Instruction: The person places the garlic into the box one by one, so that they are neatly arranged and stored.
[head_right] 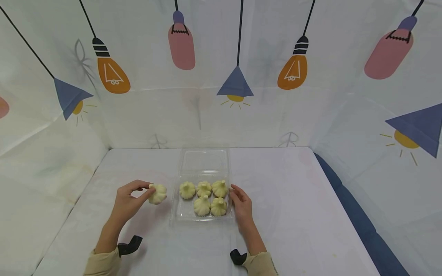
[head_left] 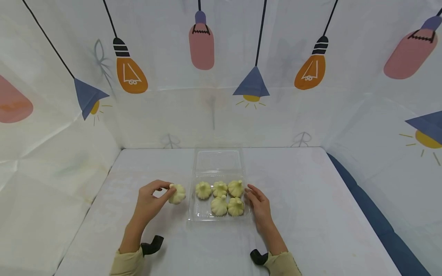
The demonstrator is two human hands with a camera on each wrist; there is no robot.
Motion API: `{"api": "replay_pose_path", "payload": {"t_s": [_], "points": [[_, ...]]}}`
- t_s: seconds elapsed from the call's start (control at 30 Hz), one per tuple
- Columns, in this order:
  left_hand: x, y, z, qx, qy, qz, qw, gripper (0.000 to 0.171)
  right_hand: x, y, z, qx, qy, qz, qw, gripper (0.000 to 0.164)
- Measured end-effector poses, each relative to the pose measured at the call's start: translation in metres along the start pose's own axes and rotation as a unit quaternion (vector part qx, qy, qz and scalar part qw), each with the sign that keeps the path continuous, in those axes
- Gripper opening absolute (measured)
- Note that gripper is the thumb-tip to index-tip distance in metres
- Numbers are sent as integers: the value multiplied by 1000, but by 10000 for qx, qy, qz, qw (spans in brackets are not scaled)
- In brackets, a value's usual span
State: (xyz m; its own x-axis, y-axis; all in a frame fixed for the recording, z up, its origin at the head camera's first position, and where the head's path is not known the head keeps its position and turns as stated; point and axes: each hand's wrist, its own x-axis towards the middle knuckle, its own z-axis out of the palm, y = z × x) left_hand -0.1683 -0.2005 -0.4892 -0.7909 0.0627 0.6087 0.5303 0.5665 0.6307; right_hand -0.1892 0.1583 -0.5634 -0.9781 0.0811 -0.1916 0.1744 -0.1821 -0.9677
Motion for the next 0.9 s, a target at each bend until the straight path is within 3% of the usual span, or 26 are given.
{"api": "replay_pose_path", "payload": {"t_s": [0.9], "points": [[-2,15,36,-408,-174,69,9990,20,0,-1,1,81,13,51,10000,40]]}}
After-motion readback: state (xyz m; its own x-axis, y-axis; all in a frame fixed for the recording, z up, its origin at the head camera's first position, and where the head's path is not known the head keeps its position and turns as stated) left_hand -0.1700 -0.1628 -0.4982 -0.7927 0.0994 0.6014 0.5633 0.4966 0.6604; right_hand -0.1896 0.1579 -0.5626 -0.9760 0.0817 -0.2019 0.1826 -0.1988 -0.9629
